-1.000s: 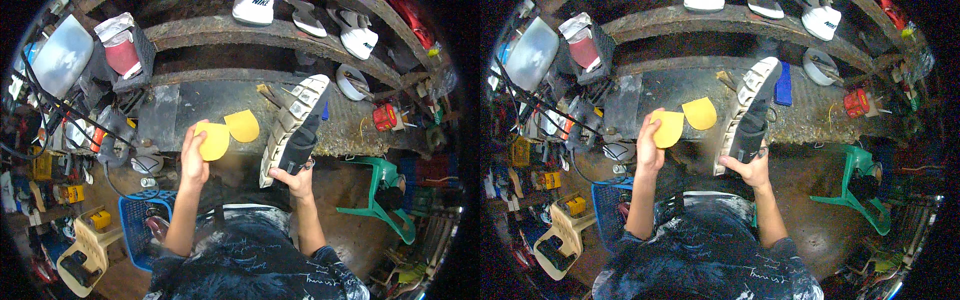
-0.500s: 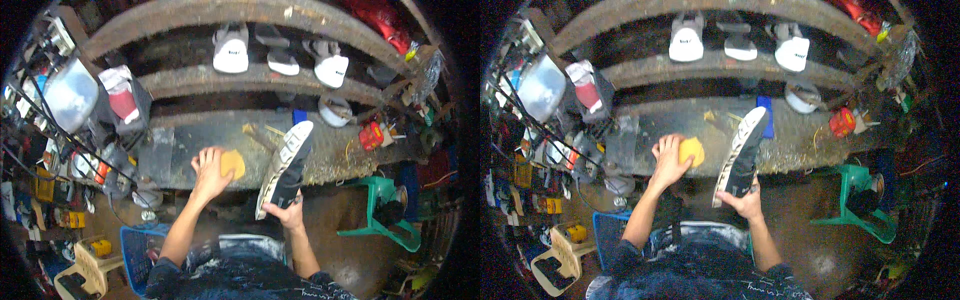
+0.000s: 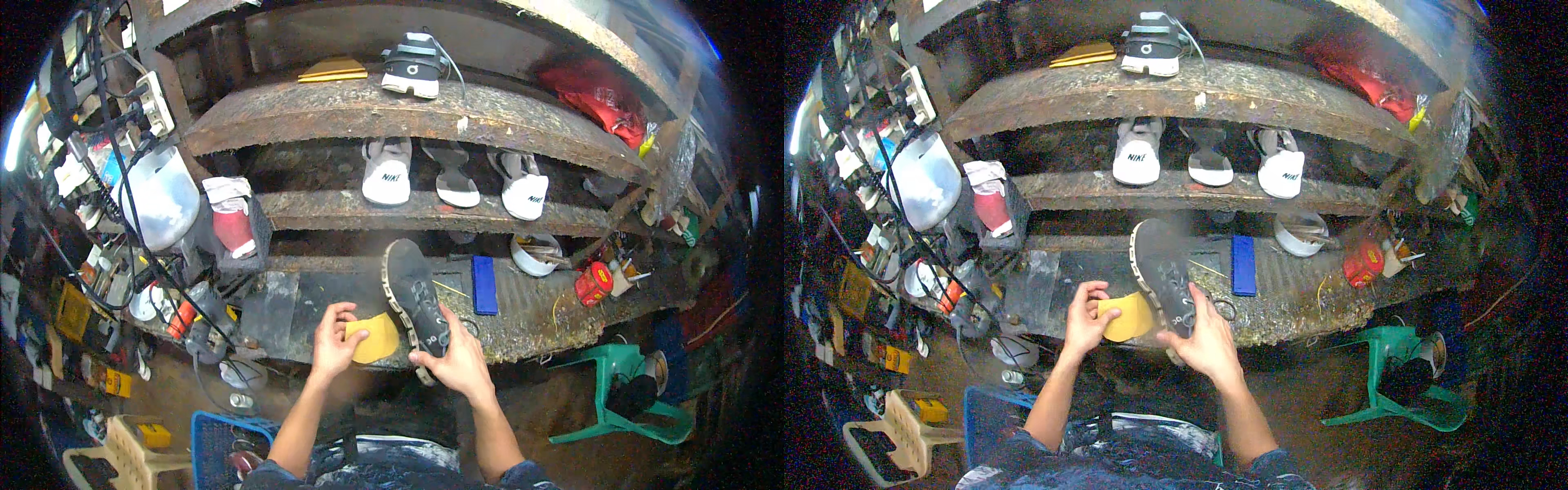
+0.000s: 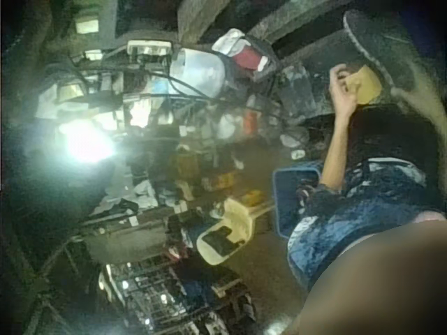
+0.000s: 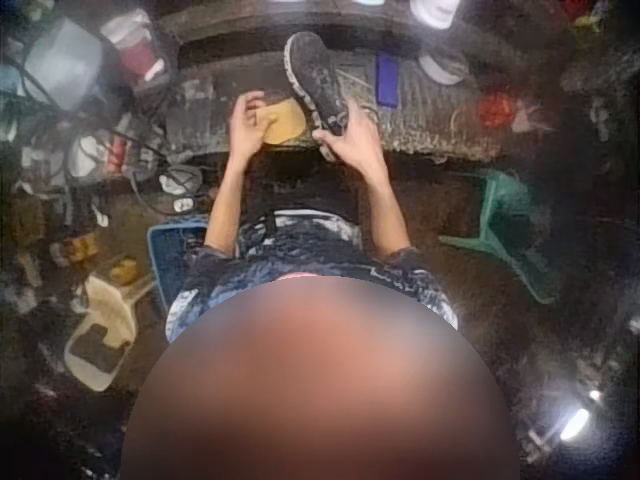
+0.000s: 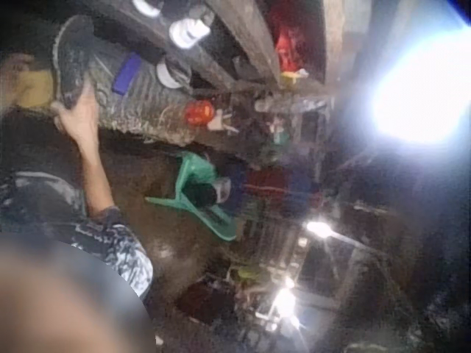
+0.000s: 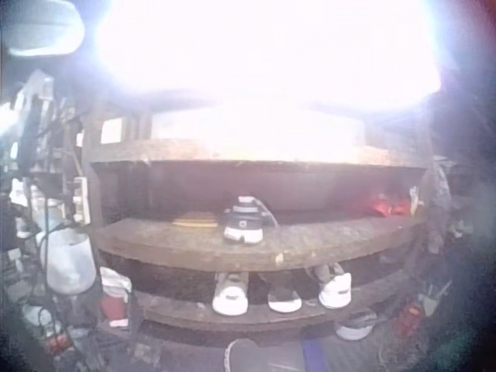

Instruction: The person picks up a black sneaker, cuts a yellow rubber sheet with scissors, and fits the cut piece onto the shoe's sole. They then place the shoe on a shelf and repeat the process with the second sneaker, cutting and fitting another rubber piece to its sole.

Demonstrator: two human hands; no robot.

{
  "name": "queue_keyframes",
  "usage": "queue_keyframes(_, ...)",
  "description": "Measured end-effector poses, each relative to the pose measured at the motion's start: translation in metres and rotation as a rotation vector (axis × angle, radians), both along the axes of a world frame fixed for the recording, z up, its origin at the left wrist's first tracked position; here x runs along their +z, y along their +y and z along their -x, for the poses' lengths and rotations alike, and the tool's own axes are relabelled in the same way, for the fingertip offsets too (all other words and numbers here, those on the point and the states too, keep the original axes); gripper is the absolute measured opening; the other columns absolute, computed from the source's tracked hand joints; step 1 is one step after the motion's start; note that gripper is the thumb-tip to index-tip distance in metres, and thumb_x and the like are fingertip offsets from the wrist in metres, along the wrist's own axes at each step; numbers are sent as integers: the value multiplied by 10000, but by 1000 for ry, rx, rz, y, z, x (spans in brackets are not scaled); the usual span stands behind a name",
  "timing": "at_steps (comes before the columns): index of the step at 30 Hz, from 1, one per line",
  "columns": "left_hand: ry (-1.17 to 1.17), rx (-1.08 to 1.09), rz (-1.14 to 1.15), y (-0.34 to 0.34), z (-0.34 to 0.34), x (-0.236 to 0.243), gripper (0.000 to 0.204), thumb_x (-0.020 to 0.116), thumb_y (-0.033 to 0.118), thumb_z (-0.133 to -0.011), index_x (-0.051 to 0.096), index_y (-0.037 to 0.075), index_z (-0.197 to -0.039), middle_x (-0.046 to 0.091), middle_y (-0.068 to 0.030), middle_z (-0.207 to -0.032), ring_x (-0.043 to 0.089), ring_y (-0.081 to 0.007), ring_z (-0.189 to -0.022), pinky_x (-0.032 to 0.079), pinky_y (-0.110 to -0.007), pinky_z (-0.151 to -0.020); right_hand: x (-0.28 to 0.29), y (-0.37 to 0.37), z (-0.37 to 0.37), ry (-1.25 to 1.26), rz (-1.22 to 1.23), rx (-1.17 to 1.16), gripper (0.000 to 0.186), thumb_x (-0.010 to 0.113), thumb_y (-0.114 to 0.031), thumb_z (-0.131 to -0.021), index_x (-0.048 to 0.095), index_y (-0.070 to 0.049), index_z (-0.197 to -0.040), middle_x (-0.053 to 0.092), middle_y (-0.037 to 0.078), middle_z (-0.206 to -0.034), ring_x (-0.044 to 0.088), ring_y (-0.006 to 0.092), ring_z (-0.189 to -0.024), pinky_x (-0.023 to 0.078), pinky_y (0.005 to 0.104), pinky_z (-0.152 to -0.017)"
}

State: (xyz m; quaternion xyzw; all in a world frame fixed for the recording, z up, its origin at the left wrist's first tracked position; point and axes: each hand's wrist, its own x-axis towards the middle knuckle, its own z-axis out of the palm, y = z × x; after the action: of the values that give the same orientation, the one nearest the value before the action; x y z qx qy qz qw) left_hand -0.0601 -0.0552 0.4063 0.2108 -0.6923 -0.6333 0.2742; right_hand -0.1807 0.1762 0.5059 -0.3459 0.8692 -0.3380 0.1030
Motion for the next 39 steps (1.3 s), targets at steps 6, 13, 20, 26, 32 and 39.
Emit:
queue_keyframes(6, 185, 146, -216, -22, -41, 20, 575, 754, -97, -869, 554, 84, -1377, 608, -40, -1191, 602, -144, -1127, 543, -297, -1015, -1, -32, 1, 350, -289, 65, 939, 903, -408, -775, 485, -2, -1512, 541, 280, -1474, 533, 481, -1345, 474, 551, -1107)
queue_keyframes(13, 345, 104, -451, -5, -54, 58, 507, 757, -97, -907, 585, 33, -1366, 644, -37, -1126, 626, -123, -1078, 532, -267, -989, -4, -54, -31, -586, 532, 236, 531, 792, -219, -959, 605, 30, -1390, 669, 155, -1323, 676, 255, -1164, 557, 425, -1023)
queue_keyframes(20, 395, 273, -636, -18, -56, 51, 295, 678, 91, -1043, 626, 32, -1328, 728, -92, -1192, 723, -214, -1122, 617, -391, -989, -41, -54, -28, -760, 920, -164, 181, 663, -178, -1069, 664, -4, -1117, 744, 76, -969, 721, 138, -795, 624, 319, -700)
queue_keyframes(26, 241, 277, -765, -2, -53, 48, 388, 627, 178, -1087, 580, 21, -1439, 686, -166, -1398, 717, -238, -1211, 639, -402, -984, -40, -46, -28, -810, 900, -170, 198, 667, -194, -1069, 667, -4, -1128, 749, 79, -951, 723, 150, -754, 612, 313, -663)
queue_keyframes(32, 182, 138, -777, 8, -59, 57, 416, 571, 224, -1116, 553, 17, -1476, 641, -199, -1460, 717, -242, -1214, 649, -393, -951, -30, -48, -33, -774, 836, -151, 204, 676, -203, -1065, 674, -2, -1098, 739, 68, -905, 705, 135, -721, 581, 294, -627)
queue_keyframes(39, 234, 31, -751, 19, -65, 56, 436, 571, 171, -1106, 510, 27, -1513, 640, -208, -1458, 699, -253, -1242, 615, -404, -1009, -34, -47, -41, -694, 745, -145, 186, 674, -173, -1063, 682, 9, -1102, 721, 53, -892, 674, 112, -703, 566, 273, -612)
